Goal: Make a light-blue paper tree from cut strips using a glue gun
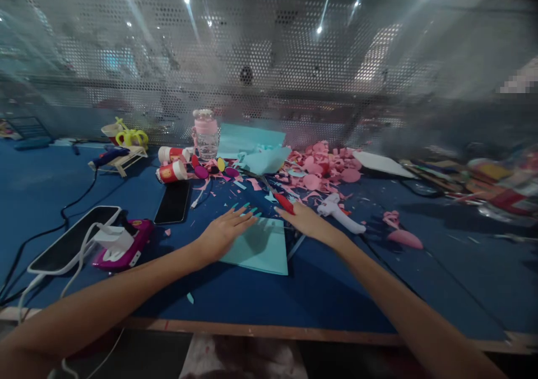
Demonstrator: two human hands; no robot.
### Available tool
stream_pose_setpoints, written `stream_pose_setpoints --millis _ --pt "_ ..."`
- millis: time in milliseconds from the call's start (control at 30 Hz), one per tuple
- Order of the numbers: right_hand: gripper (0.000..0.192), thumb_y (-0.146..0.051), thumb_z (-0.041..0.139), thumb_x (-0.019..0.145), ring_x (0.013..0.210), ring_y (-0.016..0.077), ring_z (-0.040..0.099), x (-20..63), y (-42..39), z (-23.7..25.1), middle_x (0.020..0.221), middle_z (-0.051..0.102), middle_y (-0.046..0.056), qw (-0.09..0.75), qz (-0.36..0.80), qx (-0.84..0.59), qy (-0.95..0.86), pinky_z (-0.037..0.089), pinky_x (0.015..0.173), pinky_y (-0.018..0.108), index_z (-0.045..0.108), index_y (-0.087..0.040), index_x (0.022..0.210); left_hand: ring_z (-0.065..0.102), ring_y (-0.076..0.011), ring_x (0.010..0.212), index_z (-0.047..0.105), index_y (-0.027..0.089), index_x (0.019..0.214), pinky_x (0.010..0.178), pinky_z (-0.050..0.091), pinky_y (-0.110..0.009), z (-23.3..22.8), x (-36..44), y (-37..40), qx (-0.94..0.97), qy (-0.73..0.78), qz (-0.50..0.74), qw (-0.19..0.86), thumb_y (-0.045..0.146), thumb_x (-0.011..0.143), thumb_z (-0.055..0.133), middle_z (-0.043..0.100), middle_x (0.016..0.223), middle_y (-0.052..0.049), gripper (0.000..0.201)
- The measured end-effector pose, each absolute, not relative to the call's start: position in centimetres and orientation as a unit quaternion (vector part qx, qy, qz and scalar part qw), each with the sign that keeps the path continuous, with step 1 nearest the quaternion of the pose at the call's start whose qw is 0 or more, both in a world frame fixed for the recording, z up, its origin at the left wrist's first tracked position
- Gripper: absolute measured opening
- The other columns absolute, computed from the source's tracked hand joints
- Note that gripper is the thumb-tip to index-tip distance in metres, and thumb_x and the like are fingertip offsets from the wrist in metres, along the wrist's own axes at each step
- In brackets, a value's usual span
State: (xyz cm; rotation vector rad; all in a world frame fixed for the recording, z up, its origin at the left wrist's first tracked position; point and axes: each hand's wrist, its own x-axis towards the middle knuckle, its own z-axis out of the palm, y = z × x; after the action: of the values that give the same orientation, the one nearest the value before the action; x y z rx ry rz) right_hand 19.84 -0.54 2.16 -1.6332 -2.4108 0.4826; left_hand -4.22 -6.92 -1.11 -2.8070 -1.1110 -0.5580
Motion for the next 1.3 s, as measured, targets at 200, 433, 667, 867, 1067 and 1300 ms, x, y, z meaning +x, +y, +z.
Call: stream_pose_setpoints --millis 200,433,667,867,1067,1300 --pt "0.024 -0.043 0.067 0.06 0.059 0.0186 0.058 19.1 0.2 2.5 0.06 0.063 0.0 0.106 0.159 -0.498 -0.846 0.039 0.052 0.025 0.06 -0.021 0.069 0.027 -0.0211 0.13 0.039 0.017 0.127 0.102 0.033 -0.046 -1.3 -5.0 -7.3 -0.922 -0.299 -0.222 0.11 -0.006 0.067 0.03 0.048 0.129 -0.008 0.064" --pt "0.036 -0.05 0.061 0.063 0.056 0.0177 0.059 17.6 0.9 2.4 0.055 0.062 0.002 0.139 0.207 -0.5 -0.829 0.039 0.052 0.026 0.052 -0.019 0.049 0.03 -0.0229 0.128 0.04 0.014 0.127 0.1 0.036 -0.043 -1.7 -3.8 -8.7 -0.925 -0.319 -0.17 0.117 -0.002 0.073 0.031 0.048 0.129 -0.01 0.056" --pt "0.026 -0.039 0.052 0.077 0.067 0.0203 0.06 19.0 -1.0 2.4 0.073 0.064 0.009 0.18 0.112 -0.579 -0.788 0.042 0.06 0.028 0.052 -0.013 0.083 0.033 -0.0225 0.127 0.041 0.018 0.127 0.097 0.04 -0.042 -2.2 -4.6 -7.9 -0.9 -0.412 -0.136 0.045 -0.004 0.069 0.031 0.046 0.132 -0.006 0.062" --pt "0.016 -0.03 0.046 0.079 0.079 0.0236 0.057 22.4 -3.5 0.5 0.083 0.059 0.014 0.112 -0.018 -0.612 -0.783 0.04 0.065 0.03 0.046 -0.014 0.083 0.024 -0.0241 0.131 0.036 0.018 0.131 0.105 0.026 -0.048 -0.7 -3.6 -9.0 -0.889 -0.446 -0.103 -0.032 0.01 0.075 0.04 0.039 0.137 -0.006 0.056" --pt "0.004 -0.021 0.044 0.075 0.062 0.0168 0.053 24.7 -4.0 1.0 0.069 0.055 0.005 0.04 0.035 -0.564 -0.824 0.036 0.057 0.026 0.041 -0.018 0.073 0.013 -0.0304 0.133 0.02 0.02 0.138 0.103 0.017 -0.056 -0.8 -3.5 -9.2 -0.903 -0.419 -0.071 -0.067 0.044 0.083 0.038 0.023 0.144 -0.009 0.063" --pt "0.026 -0.041 0.046 0.078 0.077 0.0248 0.054 23.4 -4.0 2.6 0.077 0.057 0.011 0.055 -0.07 -0.594 -0.8 0.038 0.063 0.031 0.047 -0.016 0.08 0.013 -0.0252 0.134 0.015 0.023 0.139 0.106 0.011 -0.049 -0.3 -2.7 -8.7 -0.939 -0.334 -0.067 -0.048 0.043 0.087 0.032 0.019 0.146 -0.007 0.058"
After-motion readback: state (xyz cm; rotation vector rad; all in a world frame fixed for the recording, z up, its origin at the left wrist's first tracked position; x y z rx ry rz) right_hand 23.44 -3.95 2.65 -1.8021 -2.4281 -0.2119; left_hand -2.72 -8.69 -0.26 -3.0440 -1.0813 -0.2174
